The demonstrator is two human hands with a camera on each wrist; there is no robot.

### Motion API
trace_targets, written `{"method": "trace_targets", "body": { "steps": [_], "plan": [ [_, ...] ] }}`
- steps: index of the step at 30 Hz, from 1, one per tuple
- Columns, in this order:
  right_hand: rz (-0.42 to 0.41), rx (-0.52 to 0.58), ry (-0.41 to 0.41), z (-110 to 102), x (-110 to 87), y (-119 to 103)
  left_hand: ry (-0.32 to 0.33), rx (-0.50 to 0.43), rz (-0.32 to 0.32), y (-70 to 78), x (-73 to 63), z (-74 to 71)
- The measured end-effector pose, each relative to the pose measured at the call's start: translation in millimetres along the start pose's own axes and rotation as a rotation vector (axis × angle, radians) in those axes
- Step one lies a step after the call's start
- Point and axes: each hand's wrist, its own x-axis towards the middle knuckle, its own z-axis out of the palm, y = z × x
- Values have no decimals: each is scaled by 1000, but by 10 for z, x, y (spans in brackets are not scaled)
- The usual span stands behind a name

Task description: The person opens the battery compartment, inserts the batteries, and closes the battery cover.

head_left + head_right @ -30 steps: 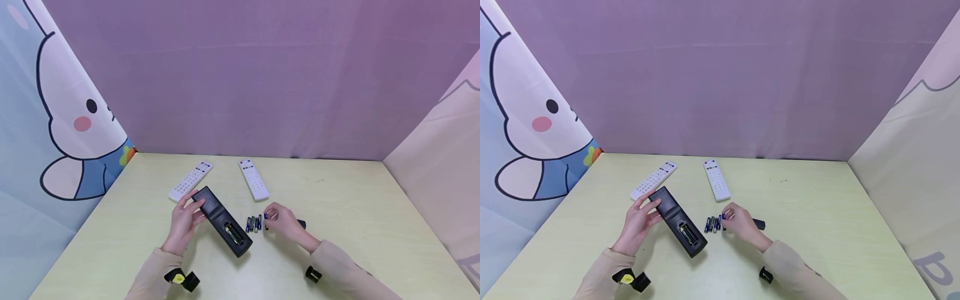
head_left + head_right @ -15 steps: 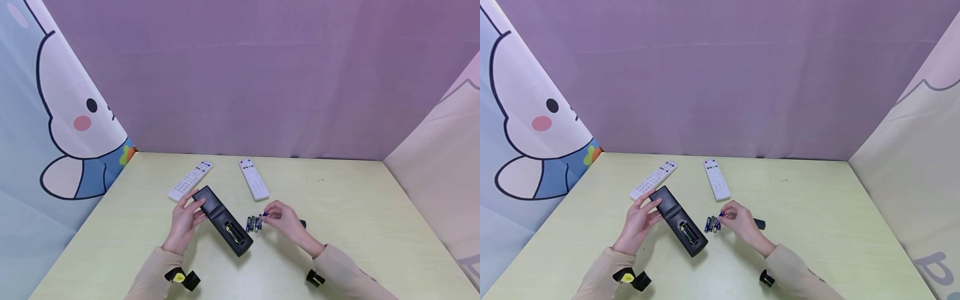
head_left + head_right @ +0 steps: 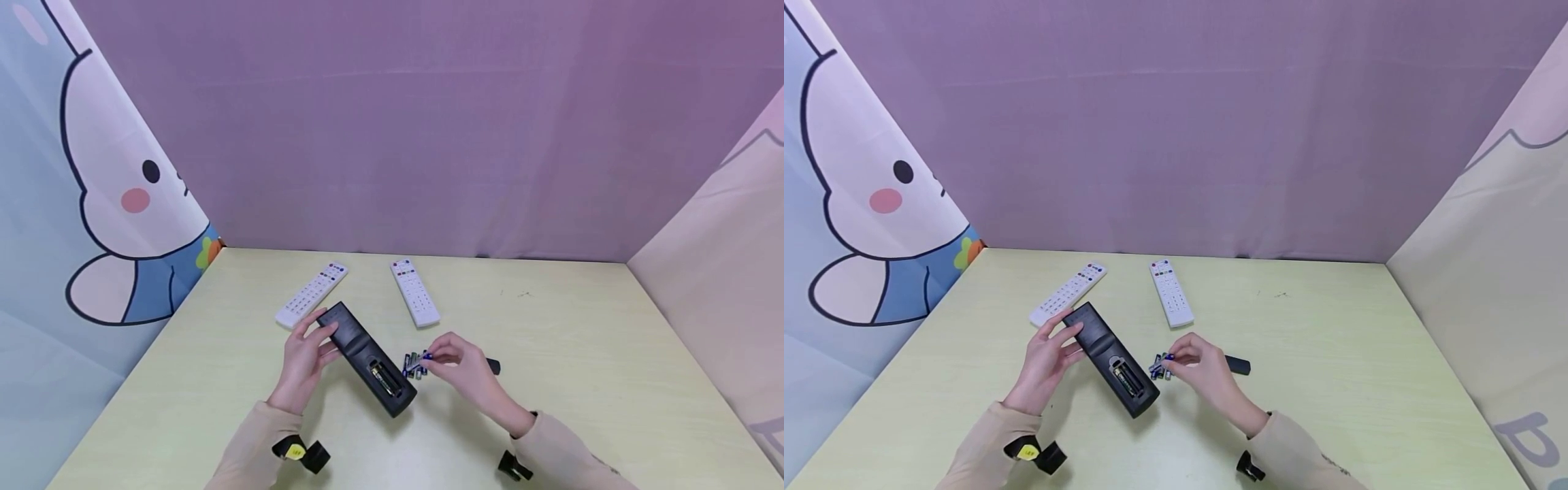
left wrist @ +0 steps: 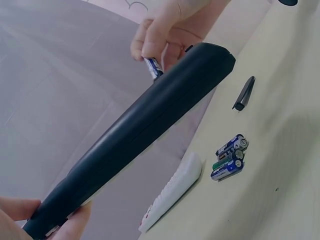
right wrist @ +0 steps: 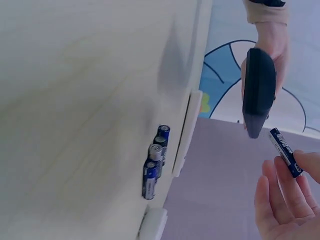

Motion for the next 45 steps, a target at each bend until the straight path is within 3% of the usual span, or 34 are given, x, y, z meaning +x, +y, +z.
{"method": "trace_targets", "body": {
  "steps": [11, 15, 25, 28, 38, 45],
  "plan": [
    [-156, -110, 80, 103, -121, -94, 2, -25, 2, 20, -16, 20],
    [-321, -132, 125, 153, -147, -94, 0, -32, 3, 26, -15, 25],
    [-865, -197, 152, 229, -75, 2, -8, -47, 7, 23, -16, 47],
    [-958, -245, 169, 239, -61, 3, -13, -49, 9, 17, -9, 51],
    [-1007, -293, 197, 281, -43, 22, -49, -82, 79, -31, -21, 75],
    [-948, -274, 190, 311, -30, 72, -1, -57, 26, -49, 18, 117]
  ]
}}
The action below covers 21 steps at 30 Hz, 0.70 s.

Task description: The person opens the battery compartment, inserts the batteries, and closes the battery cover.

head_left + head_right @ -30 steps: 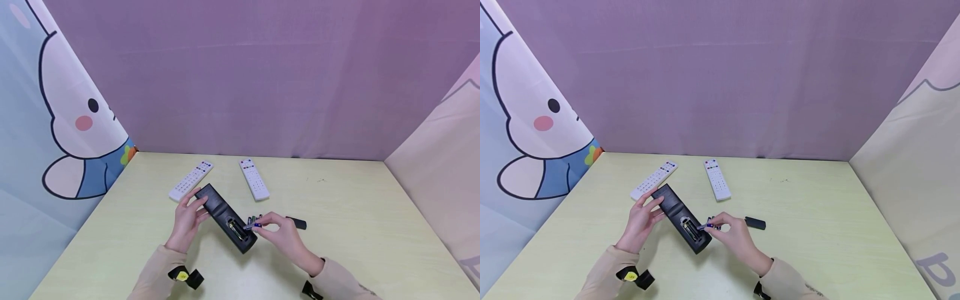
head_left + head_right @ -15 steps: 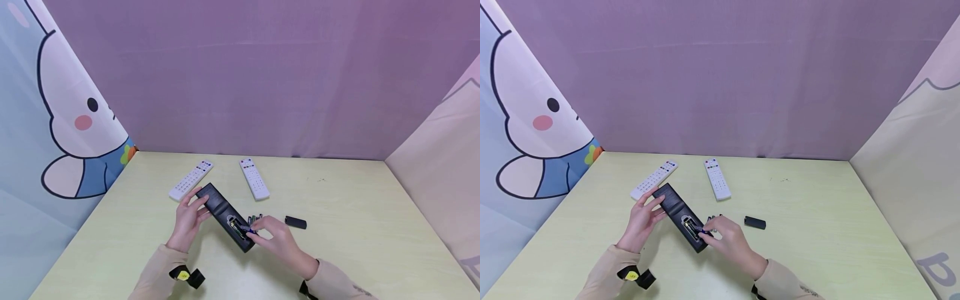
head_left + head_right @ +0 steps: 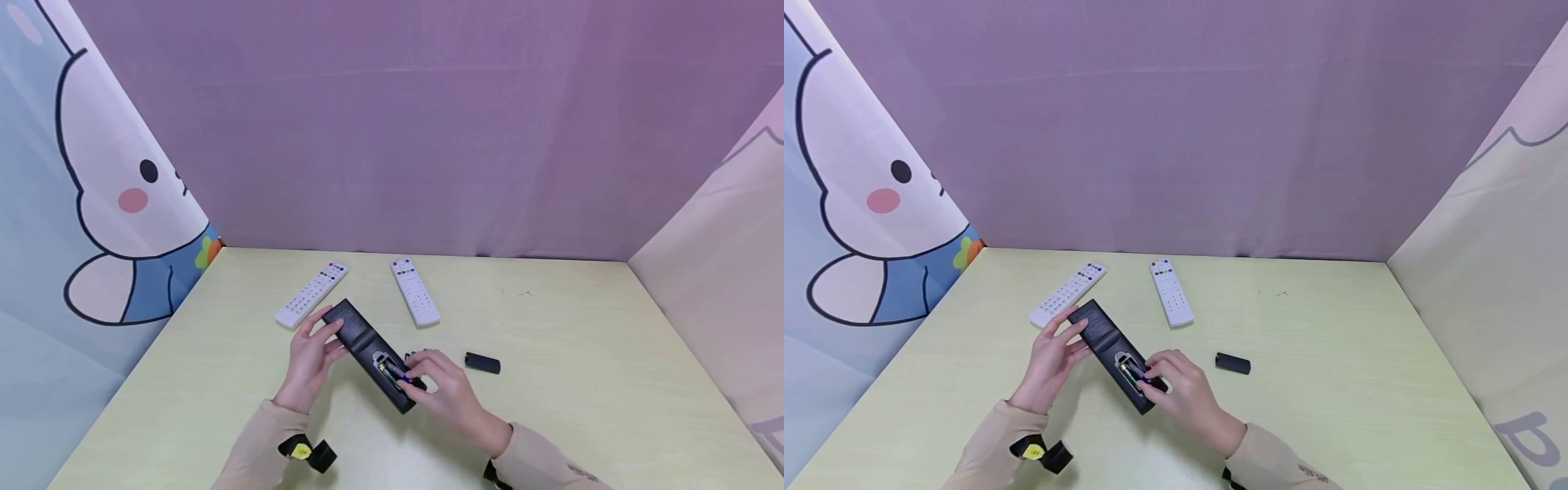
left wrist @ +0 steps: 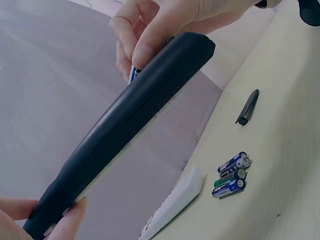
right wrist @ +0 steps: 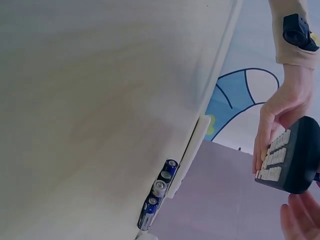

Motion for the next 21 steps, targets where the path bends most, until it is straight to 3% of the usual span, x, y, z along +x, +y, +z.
{"method": "trace_targets", "body": {
  "steps": [5, 10, 15, 21],
  "plan": [
    [112, 37, -46, 16, 3, -30, 1, 4, -16, 9, -3, 1],
    [377, 162, -179, 1, -14, -46, -2, 6, -13, 11, -12, -11],
    [642, 396, -314, -90, -3, -24, -4, 17, -14, 17, -6, -28],
    [753, 612, -453, -193, 10, 49, -13, 15, -16, 35, -14, -24]
  ]
}}
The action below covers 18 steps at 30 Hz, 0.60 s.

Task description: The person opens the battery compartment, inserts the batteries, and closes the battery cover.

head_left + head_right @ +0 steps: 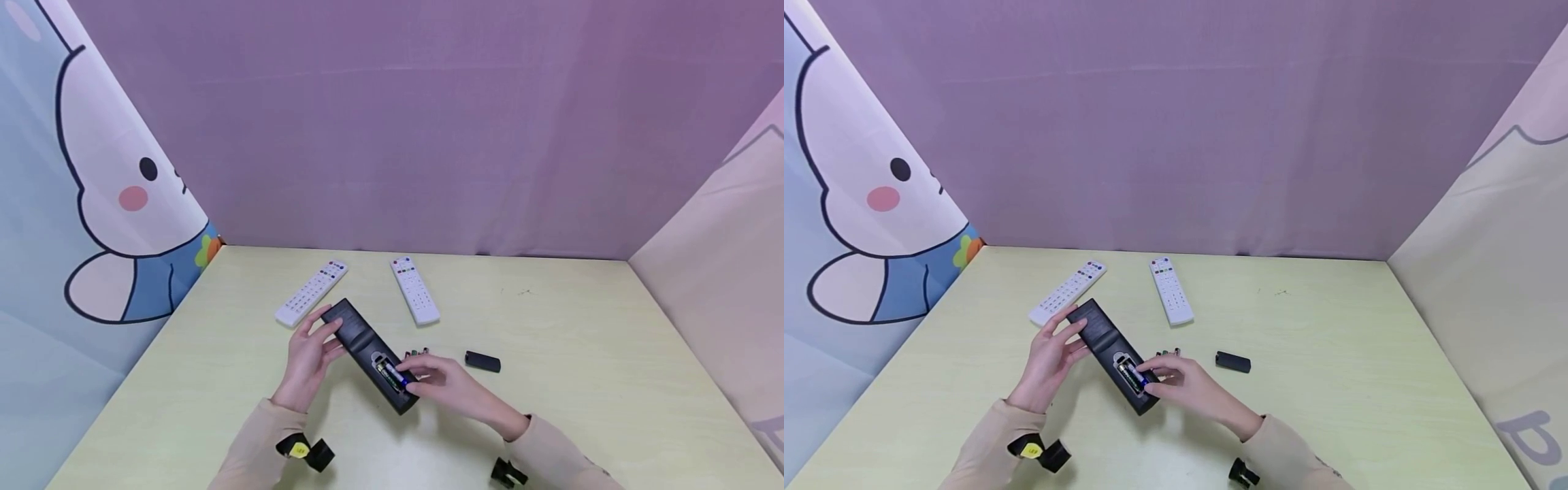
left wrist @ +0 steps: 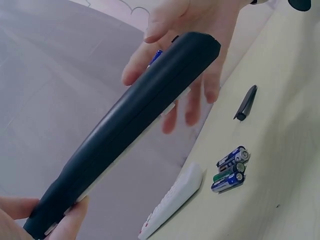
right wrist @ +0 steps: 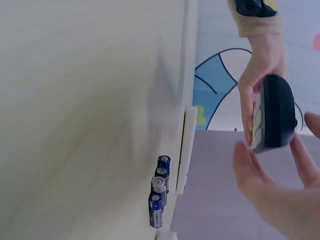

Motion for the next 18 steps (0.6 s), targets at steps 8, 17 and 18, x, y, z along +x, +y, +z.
{"method": "trace_targets", "body": {
  "steps": [8, 17, 18],
  "plan": [
    [81, 80, -76, -42, -5, 16, -15, 3, -2, 2, -8, 0],
    [126, 66, -27, 10, -1, -2, -15, 8, -2, 2, -32, 4],
    [131, 67, -21, 17, -4, -7, -15, 9, -2, 1, -32, 6]
  ]
}}
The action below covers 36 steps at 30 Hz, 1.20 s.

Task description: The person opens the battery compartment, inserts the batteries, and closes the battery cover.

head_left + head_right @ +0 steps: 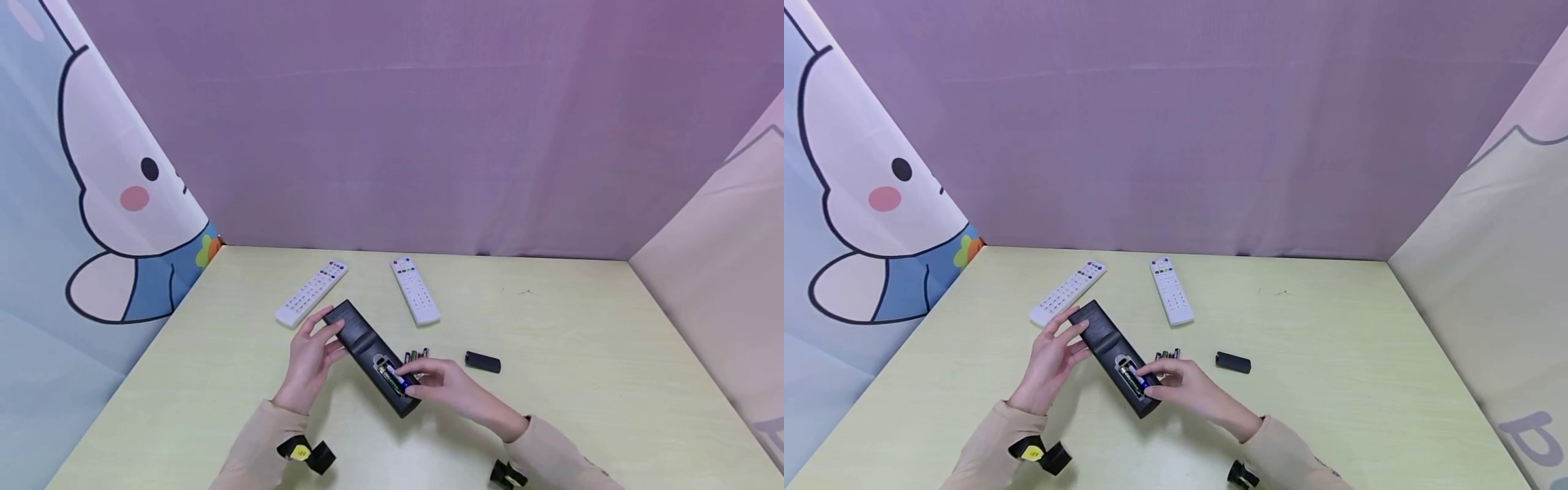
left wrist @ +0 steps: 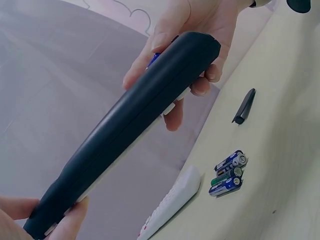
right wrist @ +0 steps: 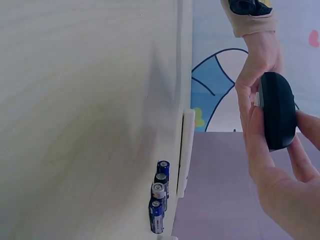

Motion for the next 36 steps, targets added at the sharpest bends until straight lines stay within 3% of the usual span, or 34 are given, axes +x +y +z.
{"method": "trace_targets", "body": {
  "steps": [18, 26, 36],
  "plan": [
    [39, -118, 217, 167, -49, -80, 8, 1, 11, -1, -27, 19],
    [55, -70, 288, 226, -42, -120, 6, -11, 16, -1, -34, 38],
    [92, -46, 319, 248, -21, -95, 6, -2, 14, -14, -32, 41]
  ]
}}
